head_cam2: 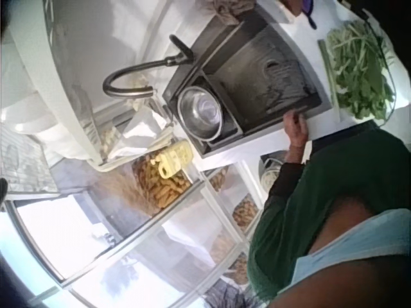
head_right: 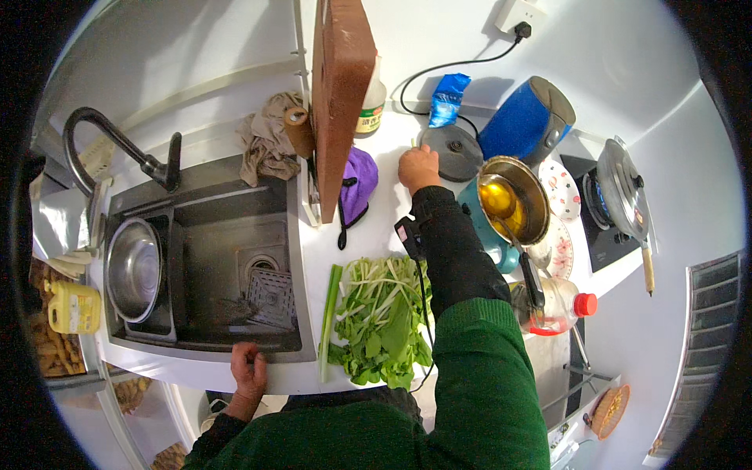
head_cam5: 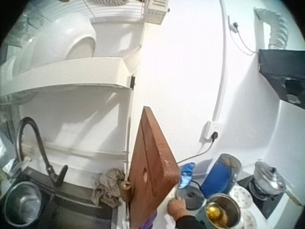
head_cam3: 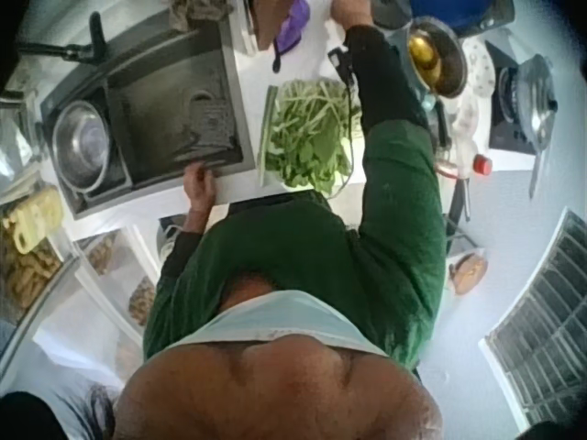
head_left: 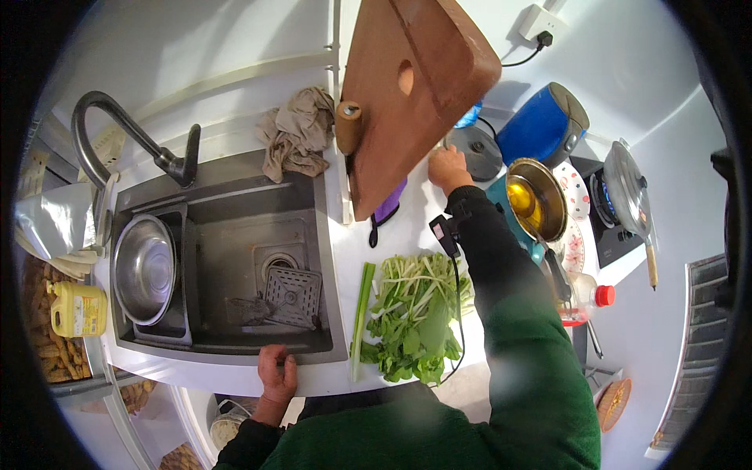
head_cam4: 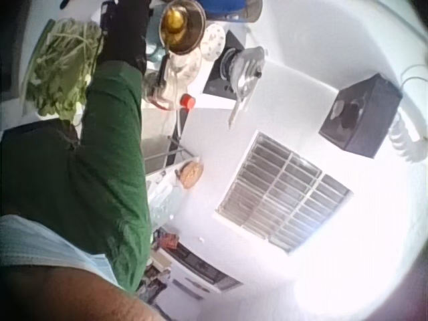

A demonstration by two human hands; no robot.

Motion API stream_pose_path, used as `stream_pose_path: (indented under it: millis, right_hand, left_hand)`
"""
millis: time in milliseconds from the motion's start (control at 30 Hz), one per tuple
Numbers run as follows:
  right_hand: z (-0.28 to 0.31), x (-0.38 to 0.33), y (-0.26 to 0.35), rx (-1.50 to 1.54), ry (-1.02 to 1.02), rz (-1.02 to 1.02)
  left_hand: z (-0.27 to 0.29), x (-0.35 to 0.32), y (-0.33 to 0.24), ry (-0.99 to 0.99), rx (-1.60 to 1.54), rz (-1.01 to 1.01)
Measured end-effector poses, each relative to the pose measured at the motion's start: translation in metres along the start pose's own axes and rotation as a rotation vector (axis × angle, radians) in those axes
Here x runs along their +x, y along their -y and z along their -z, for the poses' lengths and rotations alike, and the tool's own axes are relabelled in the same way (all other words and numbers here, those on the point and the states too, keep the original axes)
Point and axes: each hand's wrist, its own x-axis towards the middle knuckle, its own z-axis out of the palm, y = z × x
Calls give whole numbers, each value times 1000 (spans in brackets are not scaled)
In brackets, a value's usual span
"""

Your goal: The person moves a plastic bag, places a cutting board and knife on the counter, gathers leafy greens, and wipes the countertop with a purple cloth. They also move a pot and ladle, then place the greens into a metal bowl in the sink.

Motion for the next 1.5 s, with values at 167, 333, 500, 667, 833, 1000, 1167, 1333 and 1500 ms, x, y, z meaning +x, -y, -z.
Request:
stream_pose_path:
  millis: [167, 333, 500, 667, 833, 1000, 1167, 1333, 1500]
  right_hand:
    - [-5, -15, -21, -58, -49, 180]
    - [-30, -51, -30, 350, -119, 173]
    - [-24, -99, -33, 346, 16, 101]
    - [-14, -169, -33, 356, 120, 56]
    - [-20, -240, -31, 529, 185, -178]
    - [-24, -287, -16, 609, -179, -360]
    - [-20, -296, 6, 808, -286, -299]
    - [22, -357, -26, 859, -516, -93]
    - [69, -496, -97, 1177, -237, 157]
  left_hand:
    - [0, -2, 0, 1, -52, 19]
    - [2, -2, 4, 29, -81, 22]
    - [3, -1, 5, 47, -77, 10]
    - [3, -5, 8, 54, -137, 61]
    - [0, -9, 15, 59, -136, 67]
    - [-2, -13, 22, 36, -121, 80]
    - [-9, -20, 38, -16, -156, 110]
    - [-13, -13, 44, -63, -344, 285]
    - [3, -23, -5, -31, -342, 379]
